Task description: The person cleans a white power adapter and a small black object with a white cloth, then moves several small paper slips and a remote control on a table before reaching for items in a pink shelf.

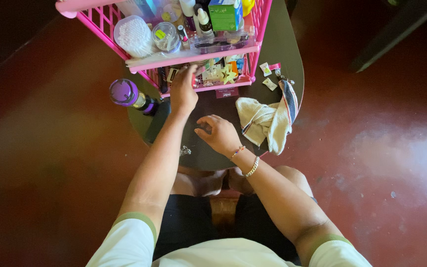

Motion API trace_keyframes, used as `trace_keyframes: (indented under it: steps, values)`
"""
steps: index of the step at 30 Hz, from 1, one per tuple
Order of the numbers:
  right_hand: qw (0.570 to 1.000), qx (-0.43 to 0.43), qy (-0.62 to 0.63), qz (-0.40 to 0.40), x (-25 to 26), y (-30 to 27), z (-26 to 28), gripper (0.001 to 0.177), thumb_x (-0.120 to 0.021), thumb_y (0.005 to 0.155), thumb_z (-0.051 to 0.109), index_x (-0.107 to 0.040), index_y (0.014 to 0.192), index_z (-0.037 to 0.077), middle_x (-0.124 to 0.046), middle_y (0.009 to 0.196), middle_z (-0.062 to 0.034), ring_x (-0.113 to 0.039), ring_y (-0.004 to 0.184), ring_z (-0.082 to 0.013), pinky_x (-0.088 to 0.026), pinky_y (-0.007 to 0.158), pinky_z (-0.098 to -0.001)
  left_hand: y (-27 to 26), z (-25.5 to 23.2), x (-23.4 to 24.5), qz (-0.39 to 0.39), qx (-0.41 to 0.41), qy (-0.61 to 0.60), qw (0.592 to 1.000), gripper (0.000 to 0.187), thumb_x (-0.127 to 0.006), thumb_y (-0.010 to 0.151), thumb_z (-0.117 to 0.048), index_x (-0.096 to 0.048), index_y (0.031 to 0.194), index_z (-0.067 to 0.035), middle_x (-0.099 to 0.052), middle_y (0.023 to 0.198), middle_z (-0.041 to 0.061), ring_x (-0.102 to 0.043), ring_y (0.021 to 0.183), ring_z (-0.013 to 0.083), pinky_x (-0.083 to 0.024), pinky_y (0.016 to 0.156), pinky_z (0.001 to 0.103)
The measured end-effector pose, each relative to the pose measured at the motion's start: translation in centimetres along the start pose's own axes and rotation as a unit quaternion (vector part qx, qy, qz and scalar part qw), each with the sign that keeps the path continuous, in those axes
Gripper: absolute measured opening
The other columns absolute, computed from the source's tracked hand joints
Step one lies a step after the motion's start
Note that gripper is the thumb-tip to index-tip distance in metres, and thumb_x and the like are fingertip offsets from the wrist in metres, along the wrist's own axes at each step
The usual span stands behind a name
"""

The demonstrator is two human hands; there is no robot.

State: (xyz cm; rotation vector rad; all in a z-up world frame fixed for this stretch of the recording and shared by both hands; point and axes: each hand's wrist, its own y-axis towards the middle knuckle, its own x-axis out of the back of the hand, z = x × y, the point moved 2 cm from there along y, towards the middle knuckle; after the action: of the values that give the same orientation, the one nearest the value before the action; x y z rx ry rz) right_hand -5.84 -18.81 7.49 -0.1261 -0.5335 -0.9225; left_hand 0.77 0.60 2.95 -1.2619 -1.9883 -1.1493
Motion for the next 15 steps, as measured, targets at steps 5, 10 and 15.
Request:
trace_keyframes:
  steps: [5, 10, 15]
  values:
    - [1.0, 0.001, -0.003, -0.005, 0.0, 0.0, 0.0, 0.029, -0.078, 0.085, 0.027, -0.072, 0.106, 0.008, -0.072, 0.096, -0.0079, -0.074, 0.086, -0.0227, -0.059, 0.078, -0.0354, 0.4, -0.9, 1.1, 0.055, -0.076, 0.007, 0.996, 0.065, -0.054, 0.078, 0.026, -0.059, 0.135, -0.005, -0.07, 0.114, 0.01, -0.063, 0.114, 0.0315, -0.05, 0.103, 0.042]
    - [1.0, -0.009, -0.016, 0.001, -0.1, -0.1, 0.0, 0.03, -0.078, 0.085, 0.028, -0.073, 0.106, 0.008, -0.071, 0.094, -0.0087, -0.073, 0.086, -0.0234, -0.058, 0.077, -0.0357, -0.2, -0.4, 1.6, -0.017, -0.111, -0.004, 0.994, 0.068, -0.06, 0.062, 0.019, -0.058, 0.127, -0.001, -0.056, 0.127, 0.02, -0.052, 0.123, 0.0448, -0.046, 0.099, 0.047]
    - [1.0, -0.003, -0.001, -0.001, -0.3, 0.1, -0.4, 0.03, -0.078, 0.085, 0.027, -0.073, 0.106, 0.007, -0.072, 0.095, -0.0082, -0.074, 0.087, -0.0227, -0.059, 0.079, -0.0352, -0.8, 1.4, 0.2, -0.018, -0.026, -0.052, 0.998, 0.05, -0.068, 0.077, 0.012, -0.059, 0.121, -0.01, -0.052, 0.127, 0.015, -0.054, 0.123, 0.038, -0.046, 0.103, 0.045]
